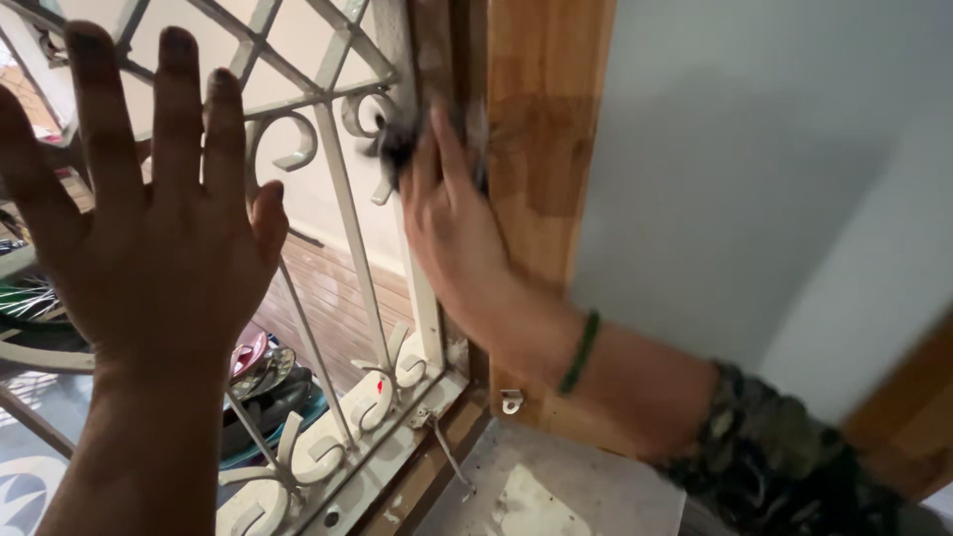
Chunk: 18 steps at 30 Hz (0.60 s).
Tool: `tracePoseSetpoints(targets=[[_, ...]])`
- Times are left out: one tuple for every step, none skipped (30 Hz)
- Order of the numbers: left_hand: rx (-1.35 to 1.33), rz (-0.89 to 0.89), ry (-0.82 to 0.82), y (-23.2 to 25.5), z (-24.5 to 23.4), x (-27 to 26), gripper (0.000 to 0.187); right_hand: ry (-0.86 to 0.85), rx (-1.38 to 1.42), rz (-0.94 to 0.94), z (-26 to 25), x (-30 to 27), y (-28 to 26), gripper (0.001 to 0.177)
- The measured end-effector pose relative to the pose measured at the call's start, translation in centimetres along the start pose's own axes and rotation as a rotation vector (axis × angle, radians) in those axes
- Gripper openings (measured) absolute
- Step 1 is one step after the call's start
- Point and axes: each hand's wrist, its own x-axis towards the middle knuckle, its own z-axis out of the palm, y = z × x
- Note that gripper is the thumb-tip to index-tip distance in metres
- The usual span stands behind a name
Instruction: The person wipes a metal security grille and adjacent wooden window frame using a cloth. They repeatedly dip the cloth into a blue water pitcher and continue wiping the frame and glass surface.
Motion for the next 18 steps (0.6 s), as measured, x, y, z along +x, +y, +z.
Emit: tracePoseSetpoints(targets=[[-0.012, -0.01, 0.013, -0.1, 0.2, 0.0, 0.054, 0.022, 0.096, -0.059, -0.2, -1.6, -0.9, 0.061], [-0.016, -0.013, 0.015, -0.1, 0.3, 0.0, 0.054, 0.043, 0.193, -0.118, -0.3, -3.2, -1.7, 0.06], [-0.013, -0.015, 0.015, -0.1, 0.4, -0.3, 0.054, 0.038, 0.174, -0.108, -0.6, -4.3, -2.8, 0.055], [-0.008, -0.016, 0.016, 0.0, 0.4, -0.5, 0.054, 0.033, 0.156, -0.098, -0.8, -5.2, -3.8, 0.051], [-0.012, -0.013, 0.017, 0.0, 0.5, -0.7, 0.053, 0.025, 0.139, -0.085, -0.9, -5.9, -4.7, 0.047], [-0.009, -0.011, 0.012, 0.0, 0.4, -0.9, 0.053, 0.004, 0.181, -0.083, -1.1, -6.3, -5.5, 0.048], [-0.003, -0.008, 0.012, 0.0, 0.4, -0.8, 0.053, -0.013, 0.215, -0.072, -1.2, -6.2, -6.1, 0.048], [-0.001, -0.009, 0.012, -0.1, 0.3, -0.7, 0.053, -0.029, 0.249, -0.062, -1.3, -6.2, -6.5, 0.049], [-0.001, -0.005, 0.011, -0.1, 0.2, -0.6, 0.053, -0.059, 0.252, -0.063, -1.5, -6.1, -6.7, 0.048], [0.0, 0.002, 0.012, -0.1, 0.0, -0.4, 0.053, -0.088, 0.256, -0.064, -1.6, -6.0, -6.9, 0.047], [0.003, 0.005, 0.015, -0.1, -0.1, -0.1, 0.053, -0.116, 0.254, -0.062, -1.7, -5.8, -7.0, 0.046], [0.005, 0.007, 0.019, 0.0, -0.2, 0.2, 0.053, -0.125, 0.257, -0.065, -1.8, -5.9, -7.2, 0.047], [0.015, 0.007, 0.025, -0.1, -0.3, 0.4, 0.052, -0.13, 0.259, -0.072, -1.8, -6.1, -7.5, 0.049], [0.024, 0.004, 0.031, -0.1, -0.4, 0.6, 0.052, -0.134, 0.26, -0.079, -1.8, -6.4, -8.0, 0.05], [0.027, 0.003, 0.028, -0.2, -0.5, 0.7, 0.052, -0.199, 0.258, -0.144, -1.8, -6.6, -9.0, 0.05], [0.035, 0.006, 0.027, 0.0, -0.7, 0.7, 0.052, -0.264, 0.255, -0.208, -1.7, -6.8, -10.4, 0.05], [0.021, -0.001, 0.018, 0.0, -0.9, 0.7, 0.052, -0.33, 0.254, -0.273, -1.4, -7.2, -11.9, 0.051], [0.006, -0.009, 0.009, 0.0, -1.1, 0.8, 0.052, -0.361, 0.364, -0.377, -1.2, -7.9, -13.6, 0.045]])
